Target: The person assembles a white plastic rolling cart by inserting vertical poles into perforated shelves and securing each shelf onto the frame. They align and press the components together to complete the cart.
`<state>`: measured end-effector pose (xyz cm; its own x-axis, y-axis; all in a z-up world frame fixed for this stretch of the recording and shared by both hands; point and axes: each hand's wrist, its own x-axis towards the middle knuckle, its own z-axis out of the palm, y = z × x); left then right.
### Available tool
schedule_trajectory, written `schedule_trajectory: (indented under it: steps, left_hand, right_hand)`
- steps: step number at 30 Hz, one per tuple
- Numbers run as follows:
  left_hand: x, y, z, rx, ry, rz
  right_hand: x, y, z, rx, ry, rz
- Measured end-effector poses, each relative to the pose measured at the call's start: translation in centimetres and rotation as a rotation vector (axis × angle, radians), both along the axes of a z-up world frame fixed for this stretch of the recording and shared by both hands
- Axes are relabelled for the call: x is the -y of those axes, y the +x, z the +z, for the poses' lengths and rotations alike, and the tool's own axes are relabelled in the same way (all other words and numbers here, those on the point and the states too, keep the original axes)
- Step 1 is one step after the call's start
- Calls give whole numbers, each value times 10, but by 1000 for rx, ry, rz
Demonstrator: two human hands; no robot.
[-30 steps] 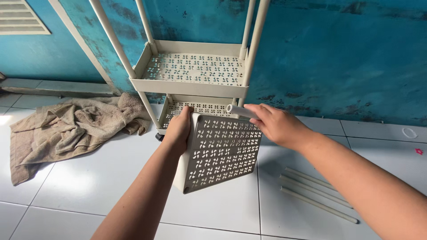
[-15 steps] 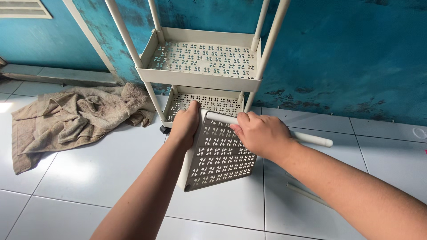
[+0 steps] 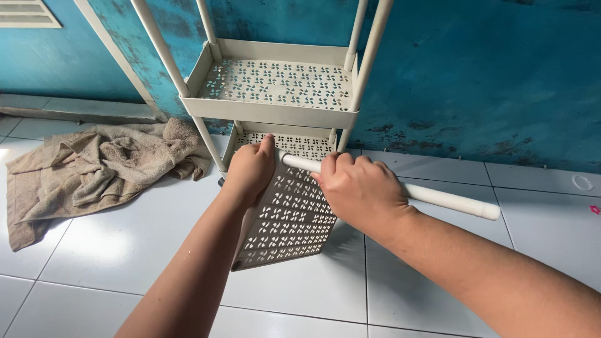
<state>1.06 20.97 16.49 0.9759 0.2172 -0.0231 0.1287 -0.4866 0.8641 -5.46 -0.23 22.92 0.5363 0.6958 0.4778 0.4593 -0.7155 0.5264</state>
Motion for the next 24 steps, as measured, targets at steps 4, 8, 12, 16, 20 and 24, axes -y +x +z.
schedule_trajectory:
  steps: [4, 8, 12, 16, 20, 24]
  left_hand:
    - [1, -3, 7, -47, 26, -61]
    - [15, -7, 5, -9, 150, -59]
    - [20, -10, 6, 46, 154, -60]
    - [25, -14, 8, 110, 155, -53]
    - [35, -20, 6, 139, 237, -35]
    - [39, -14, 4, 149, 251, -37]
  right_hand:
    - [0, 7, -2, -107, 58, -11]
    - [4, 11, 1, -275, 141, -33]
    - [8, 13, 8, -546, 287, -125]
    - [10, 25, 8, -1011, 482, -379]
    - [20, 42, 3, -1437, 740, -370]
    - [30, 47, -8, -1413, 761, -308]
